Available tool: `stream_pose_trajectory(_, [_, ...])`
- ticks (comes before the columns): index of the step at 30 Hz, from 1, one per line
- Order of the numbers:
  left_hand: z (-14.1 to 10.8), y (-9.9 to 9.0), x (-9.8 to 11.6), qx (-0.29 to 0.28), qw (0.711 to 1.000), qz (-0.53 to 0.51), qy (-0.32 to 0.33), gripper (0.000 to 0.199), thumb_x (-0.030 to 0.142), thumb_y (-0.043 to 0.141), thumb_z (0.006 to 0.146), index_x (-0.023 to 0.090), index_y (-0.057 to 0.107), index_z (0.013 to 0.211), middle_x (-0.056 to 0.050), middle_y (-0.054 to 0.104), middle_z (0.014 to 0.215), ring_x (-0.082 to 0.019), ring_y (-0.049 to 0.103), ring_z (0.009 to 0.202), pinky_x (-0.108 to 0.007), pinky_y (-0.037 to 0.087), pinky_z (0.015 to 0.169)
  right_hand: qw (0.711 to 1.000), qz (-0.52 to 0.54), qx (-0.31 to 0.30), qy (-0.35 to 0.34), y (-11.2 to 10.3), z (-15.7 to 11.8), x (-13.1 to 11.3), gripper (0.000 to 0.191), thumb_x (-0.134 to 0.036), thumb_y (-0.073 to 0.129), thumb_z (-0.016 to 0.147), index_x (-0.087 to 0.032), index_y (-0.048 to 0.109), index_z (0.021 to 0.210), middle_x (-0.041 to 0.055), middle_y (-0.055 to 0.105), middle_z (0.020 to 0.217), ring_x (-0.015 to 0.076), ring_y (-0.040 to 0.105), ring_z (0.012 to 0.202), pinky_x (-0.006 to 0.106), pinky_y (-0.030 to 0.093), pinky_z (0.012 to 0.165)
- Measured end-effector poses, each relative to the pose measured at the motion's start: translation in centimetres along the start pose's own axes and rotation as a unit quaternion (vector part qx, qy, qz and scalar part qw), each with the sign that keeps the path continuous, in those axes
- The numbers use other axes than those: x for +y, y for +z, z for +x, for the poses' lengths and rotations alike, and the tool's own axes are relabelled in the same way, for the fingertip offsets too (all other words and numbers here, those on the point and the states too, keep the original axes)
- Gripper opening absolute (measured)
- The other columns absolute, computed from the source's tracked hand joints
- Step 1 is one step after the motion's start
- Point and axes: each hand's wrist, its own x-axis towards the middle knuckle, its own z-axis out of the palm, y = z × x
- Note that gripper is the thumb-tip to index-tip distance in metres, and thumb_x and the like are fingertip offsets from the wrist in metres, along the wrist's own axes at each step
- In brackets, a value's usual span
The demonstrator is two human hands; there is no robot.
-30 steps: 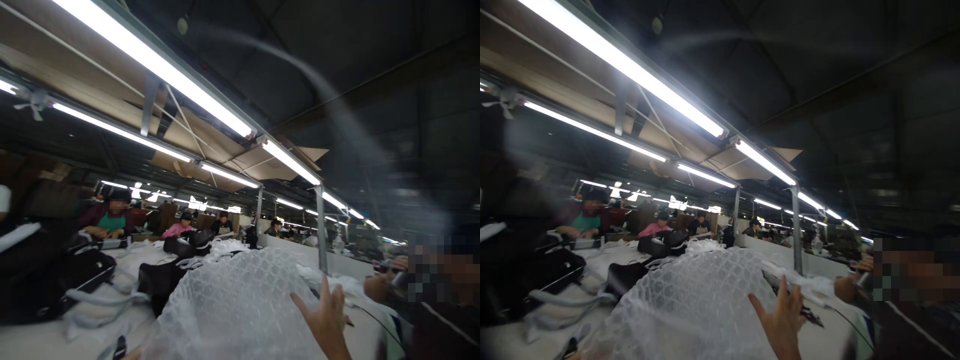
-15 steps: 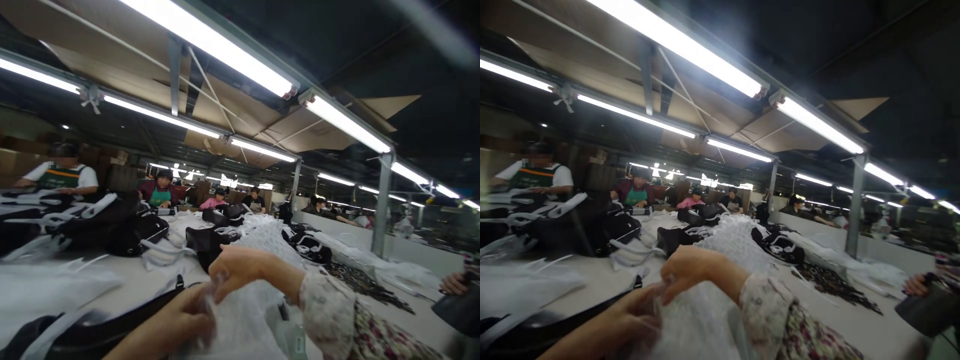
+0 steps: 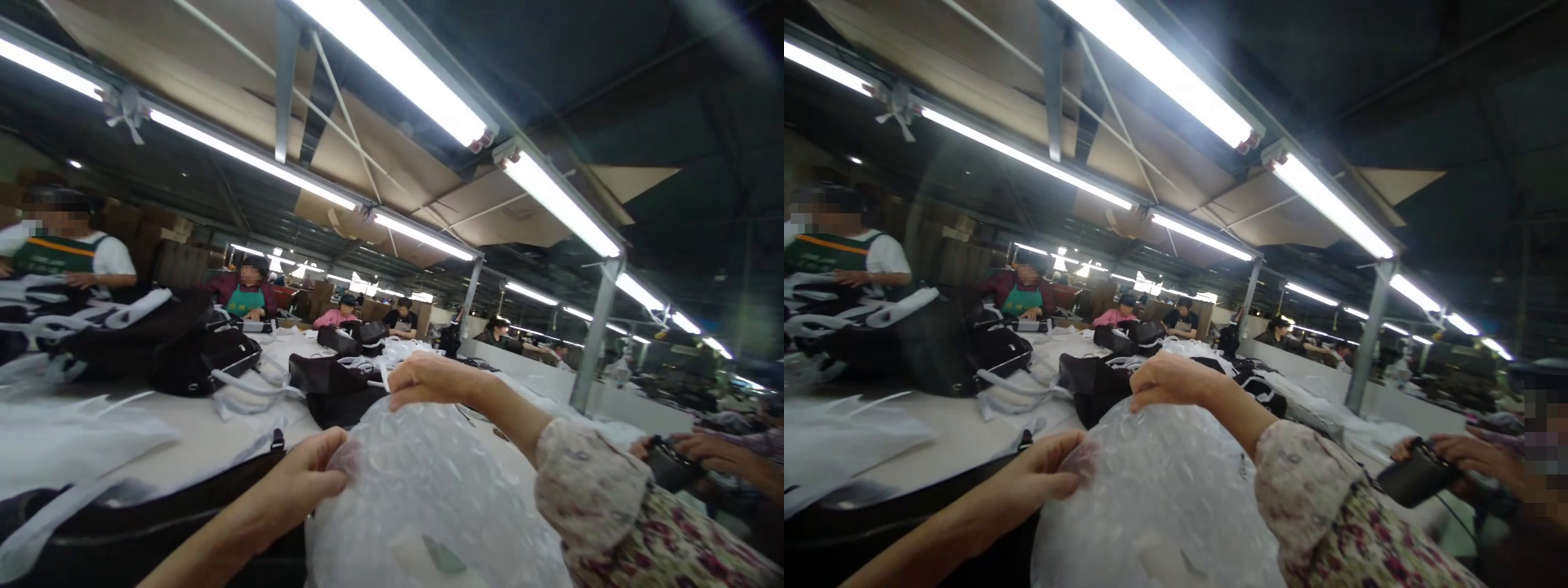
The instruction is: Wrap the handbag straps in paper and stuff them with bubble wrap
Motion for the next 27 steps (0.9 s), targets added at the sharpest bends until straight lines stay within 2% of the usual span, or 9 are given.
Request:
stream_pose_trajectory(4, [0.8,1.2,0.2,0.033,0.998,0.033,0.044,0.027,0.035,0.062,0.072,0.018,0.057,0.092,0.002,0.057,0.086,-0.017,0.052,0.082,-0.026,0.039,0.071,1.0,-0.004,-0.011,0.001,-0.2,0.4,-0.8,0.025,-0.031,0.073,0.085,-0.016,0.068,0.066,-0.0068,0.05,0.055,0.0089,0.045,0.056,0.023,0.028,0.056])
stream_pose_trajectory(7, [2.0,1.8,0.6,0.073,0.991,0.078,0.085,0.028,0.046,0.056,0.081,0.018,0.055,0.083,0.001,0.056,0.081,-0.017,0.051,0.08,-0.027,0.038,0.07,1.0,-0.007,-0.028,-0.001,-0.1,0.7,-1.8,0.021,-0.029,0.072,0.086,-0.016,0.071,0.069,-0.0065,0.053,0.057,0.0086,0.046,0.056,0.023,0.028,0.055])
stream_pose_trajectory(12, [3.4,2.3,0.3,0.075,0.988,0.094,0.093,0.037,0.052,0.047,0.084,0.019,0.051,0.07,0.003,0.049,0.063,-0.014,0.045,0.06,-0.026,0.034,0.057,0.995,-0.004,-0.095,0.009,0.8,0.7,-2.7,0.018,-0.034,0.074,0.084,-0.016,0.075,0.084,-0.0051,0.06,0.065,0.009,0.053,0.059,0.019,0.033,0.053])
stream_pose_trajectory(15, [3.2,2.5,0.0,0.093,0.986,0.103,0.089,0.036,0.053,0.044,0.086,0.021,0.045,0.068,0.006,0.039,0.058,-0.012,0.037,0.053,-0.025,0.029,0.05,0.988,-0.001,-0.157,0.01,1.5,0.8,-2.8,0.016,-0.026,0.067,0.087,-0.014,0.075,0.08,-0.0047,0.059,0.062,0.0089,0.053,0.057,0.019,0.035,0.051])
stream_pose_trajectory(17, [2.8,2.6,0.1,0.094,0.985,0.111,0.093,0.036,0.053,0.045,0.087,0.021,0.044,0.069,0.006,0.038,0.061,-0.012,0.036,0.055,-0.024,0.028,0.051,0.987,-0.005,-0.163,-0.003,1.5,1.0,-2.9,0.016,-0.018,0.065,0.088,-0.013,0.073,0.075,-0.0053,0.058,0.06,0.008,0.052,0.056,0.018,0.035,0.051])
stream_pose_trajectory(20, [2.6,2.4,0.9,0.084,0.981,0.135,0.111,0.034,0.052,0.048,0.086,0.02,0.048,0.073,0.004,0.042,0.068,-0.013,0.039,0.062,-0.024,0.031,0.055,0.99,-0.029,-0.138,-0.016,0.7,1.6,-3.3,0.017,-0.01,0.061,0.088,-0.012,0.072,0.075,-0.005,0.058,0.063,0.0074,0.048,0.059,0.019,0.034,0.055])
stream_pose_trajectory(22, [2.6,1.8,1.5,0.088,0.978,0.148,0.117,0.034,0.052,0.048,0.086,0.02,0.048,0.074,0.004,0.042,0.068,-0.013,0.037,0.061,-0.023,0.03,0.054,0.991,-0.047,-0.125,-0.017,-0.4,2.0,-3.6,0.019,-0.013,0.059,0.091,-0.012,0.072,0.077,-0.0043,0.059,0.065,0.0077,0.047,0.059,0.02,0.033,0.056])
stream_pose_trajectory(25, [2.6,0.6,1.9,0.102,0.978,0.154,0.102,0.038,0.057,0.049,0.083,0.021,0.046,0.07,0.005,0.04,0.065,-0.013,0.034,0.058,-0.022,0.029,0.051,0.988,-0.06,-0.138,-0.028,-1.6,2.6,-4.6,0.019,-0.02,0.06,0.094,-0.013,0.073,0.082,-0.0038,0.064,0.068,0.0082,0.052,0.062,0.019,0.036,0.058])
stream_pose_trajectory(27, [2.5,0.0,1.7,0.124,0.974,0.166,0.093,0.041,0.06,0.052,0.078,0.022,0.046,0.066,0.004,0.043,0.064,-0.014,0.038,0.059,-0.023,0.033,0.052,0.987,-0.074,-0.139,-0.034,-1.2,3.2,-5.8,0.015,-0.015,0.061,0.093,-0.014,0.073,0.084,-0.0011,0.07,0.077,0.0099,0.057,0.068,0.02,0.038,0.061])
